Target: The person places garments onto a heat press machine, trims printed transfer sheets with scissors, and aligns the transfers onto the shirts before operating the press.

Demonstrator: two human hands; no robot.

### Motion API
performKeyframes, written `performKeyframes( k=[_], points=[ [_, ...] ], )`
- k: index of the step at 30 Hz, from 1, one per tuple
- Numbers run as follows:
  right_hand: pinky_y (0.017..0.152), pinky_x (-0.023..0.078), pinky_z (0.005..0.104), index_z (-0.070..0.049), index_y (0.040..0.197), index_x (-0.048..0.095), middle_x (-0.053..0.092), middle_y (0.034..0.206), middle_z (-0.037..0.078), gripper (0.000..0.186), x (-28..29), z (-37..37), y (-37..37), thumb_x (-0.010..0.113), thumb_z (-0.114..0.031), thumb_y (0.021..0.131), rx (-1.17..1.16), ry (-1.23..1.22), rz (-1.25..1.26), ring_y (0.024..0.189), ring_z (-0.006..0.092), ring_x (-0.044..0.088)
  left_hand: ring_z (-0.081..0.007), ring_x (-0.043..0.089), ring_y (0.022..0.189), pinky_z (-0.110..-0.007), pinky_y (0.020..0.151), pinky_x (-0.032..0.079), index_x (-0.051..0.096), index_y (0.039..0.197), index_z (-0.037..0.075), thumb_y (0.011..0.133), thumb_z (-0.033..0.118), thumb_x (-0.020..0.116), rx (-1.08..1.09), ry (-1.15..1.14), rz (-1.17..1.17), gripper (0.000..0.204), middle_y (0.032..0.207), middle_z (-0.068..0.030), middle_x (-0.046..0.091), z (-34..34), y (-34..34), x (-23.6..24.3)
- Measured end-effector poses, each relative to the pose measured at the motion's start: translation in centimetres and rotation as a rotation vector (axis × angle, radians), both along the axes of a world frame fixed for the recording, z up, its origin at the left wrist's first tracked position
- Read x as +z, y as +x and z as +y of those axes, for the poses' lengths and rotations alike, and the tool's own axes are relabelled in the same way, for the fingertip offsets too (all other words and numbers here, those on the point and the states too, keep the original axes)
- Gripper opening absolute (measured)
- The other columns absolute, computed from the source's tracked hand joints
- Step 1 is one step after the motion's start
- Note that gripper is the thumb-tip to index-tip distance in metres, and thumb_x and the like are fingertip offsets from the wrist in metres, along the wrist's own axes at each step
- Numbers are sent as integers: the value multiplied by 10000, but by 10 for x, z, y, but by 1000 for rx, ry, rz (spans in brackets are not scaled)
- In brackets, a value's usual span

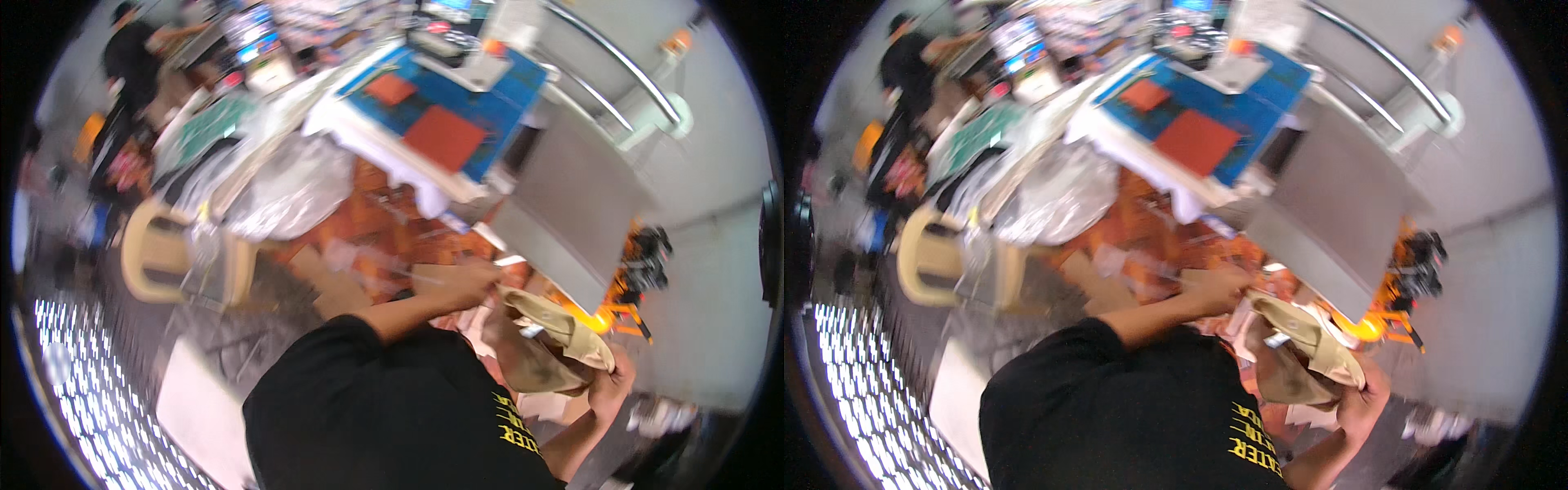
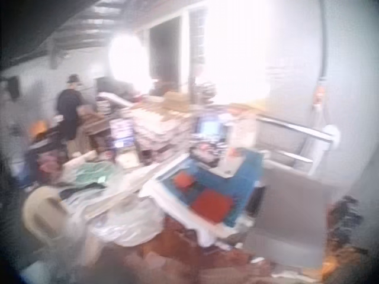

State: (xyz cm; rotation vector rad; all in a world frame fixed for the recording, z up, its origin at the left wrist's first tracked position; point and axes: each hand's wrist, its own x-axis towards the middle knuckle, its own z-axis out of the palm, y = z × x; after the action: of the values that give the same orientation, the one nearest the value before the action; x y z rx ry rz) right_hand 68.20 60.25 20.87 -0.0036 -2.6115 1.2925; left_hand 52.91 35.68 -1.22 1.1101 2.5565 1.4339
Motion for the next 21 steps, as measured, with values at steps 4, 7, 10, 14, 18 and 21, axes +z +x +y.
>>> performKeyframes(
  k=[4,7,10,14,18,21],
  points=[
    [737,500,330,33,946,667,676,845,84,208,-11,54,7,521,54,798,-374,457,-77,790,168,635,-284,626,901,-372,798,501,583,1005,17,883,84,593,47,274,-193,139,957,-178,609,-25,-42,55],
    [748,516,330,35,951,676,691,846,128,276,-57,89,15,476,97,770,-684,185,-70,793,190,659,-311,633,728,-395,653,505,582,972,40,880,135,659,-71,117,-18,153,841,-141,620,-30,-62,105],
    [746,515,324,37,959,659,671,835,102,279,-46,109,7,441,113,804,-818,66,-137,796,188,649,-286,643,671,-396,571,504,615,838,72,824,170,695,-396,-149,133,127,751,-121,614,-31,-100,186],
    [753,508,317,35,984,659,680,851,117,203,5,154,-27,503,70,859,-818,342,-11,803,179,640,-285,616,665,-388,570,493,655,806,23,700,83,660,-245,-242,329,122,727,-125,587,-20,-169,234],
    [761,504,328,16,994,681,702,887,170,168,60,217,-127,576,-67,893,-921,477,87,822,216,669,-283,608,765,-330,692,477,692,878,9,727,-23,629,160,-93,639,167,840,-122,612,35,-253,289],
    [804,501,365,-37,1038,694,700,959,172,227,89,281,-237,613,-202,906,-760,503,130,883,304,666,-240,641,771,-315,710,488,709,985,-1,851,114,689,414,-123,252,178,866,-114,663,78,-338,309]
  ],
)
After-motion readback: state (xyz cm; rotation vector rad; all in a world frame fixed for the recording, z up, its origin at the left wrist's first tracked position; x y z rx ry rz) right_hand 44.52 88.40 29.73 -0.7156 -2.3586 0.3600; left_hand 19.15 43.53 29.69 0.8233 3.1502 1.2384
